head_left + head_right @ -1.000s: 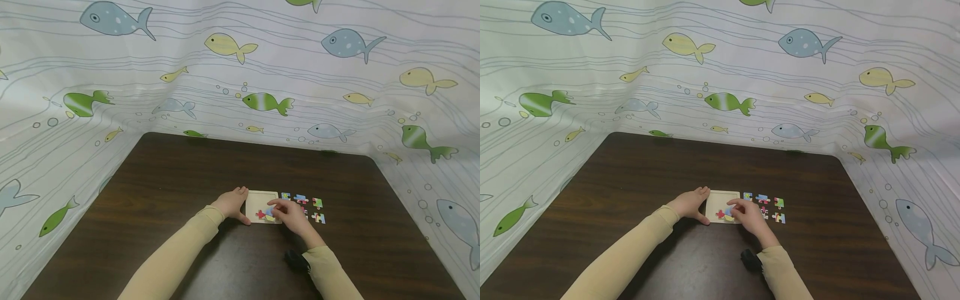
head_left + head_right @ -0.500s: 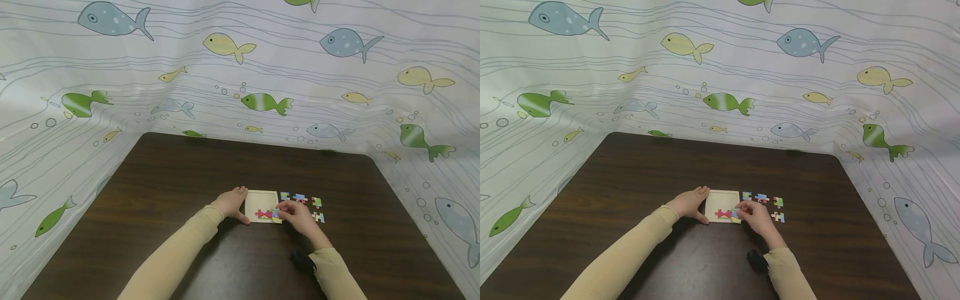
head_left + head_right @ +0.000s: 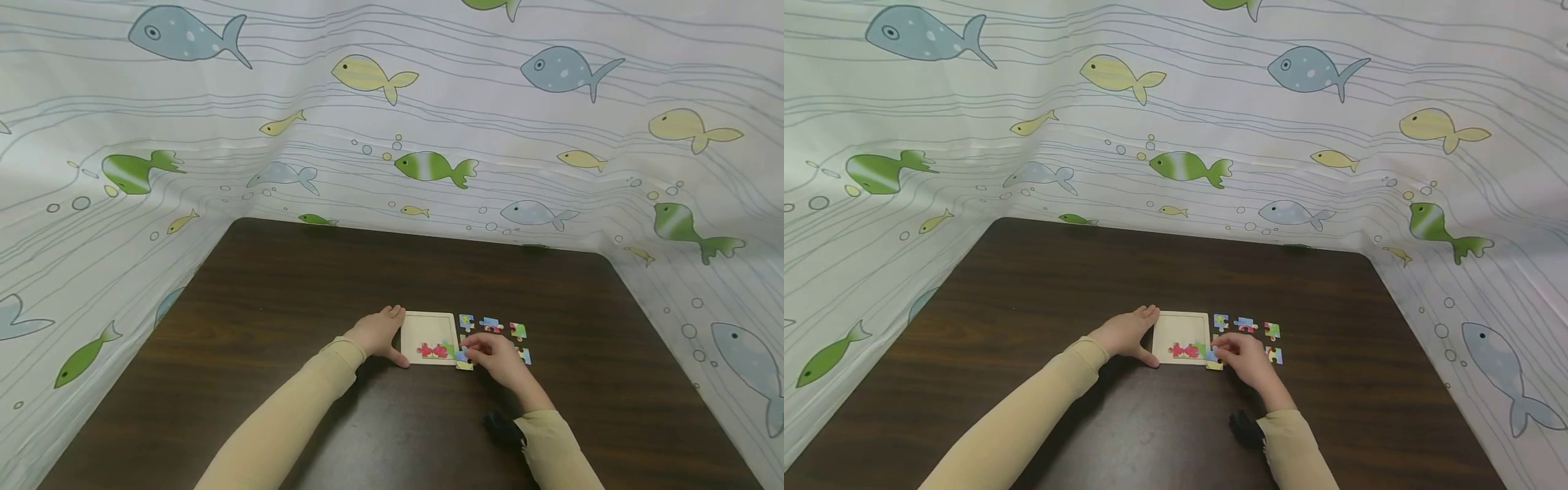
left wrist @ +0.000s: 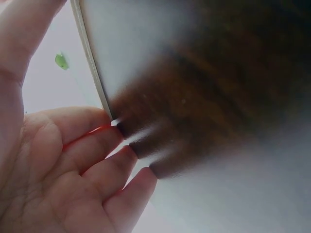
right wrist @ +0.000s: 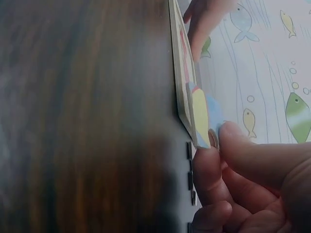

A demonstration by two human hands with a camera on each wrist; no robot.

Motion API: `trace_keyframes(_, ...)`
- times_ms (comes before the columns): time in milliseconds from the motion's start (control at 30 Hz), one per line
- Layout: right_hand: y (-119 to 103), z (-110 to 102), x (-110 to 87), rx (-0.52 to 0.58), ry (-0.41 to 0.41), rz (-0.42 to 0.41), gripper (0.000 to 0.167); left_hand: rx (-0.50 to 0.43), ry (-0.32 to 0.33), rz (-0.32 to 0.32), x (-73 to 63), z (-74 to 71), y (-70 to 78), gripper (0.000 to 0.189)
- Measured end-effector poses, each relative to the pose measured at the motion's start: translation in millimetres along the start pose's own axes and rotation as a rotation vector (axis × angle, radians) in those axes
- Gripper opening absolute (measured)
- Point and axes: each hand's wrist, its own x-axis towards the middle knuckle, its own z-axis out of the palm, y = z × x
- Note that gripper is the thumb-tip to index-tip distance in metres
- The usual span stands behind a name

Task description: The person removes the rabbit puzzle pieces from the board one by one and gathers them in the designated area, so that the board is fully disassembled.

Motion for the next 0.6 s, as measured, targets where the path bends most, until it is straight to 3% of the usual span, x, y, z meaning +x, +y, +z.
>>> trace_keyframes(600,4.4,-6.4,-7.3,-0.038,0.010,0.063,0.012,-0.011,0.000,-0.006,1.4,5.6,-1.3,0.109)
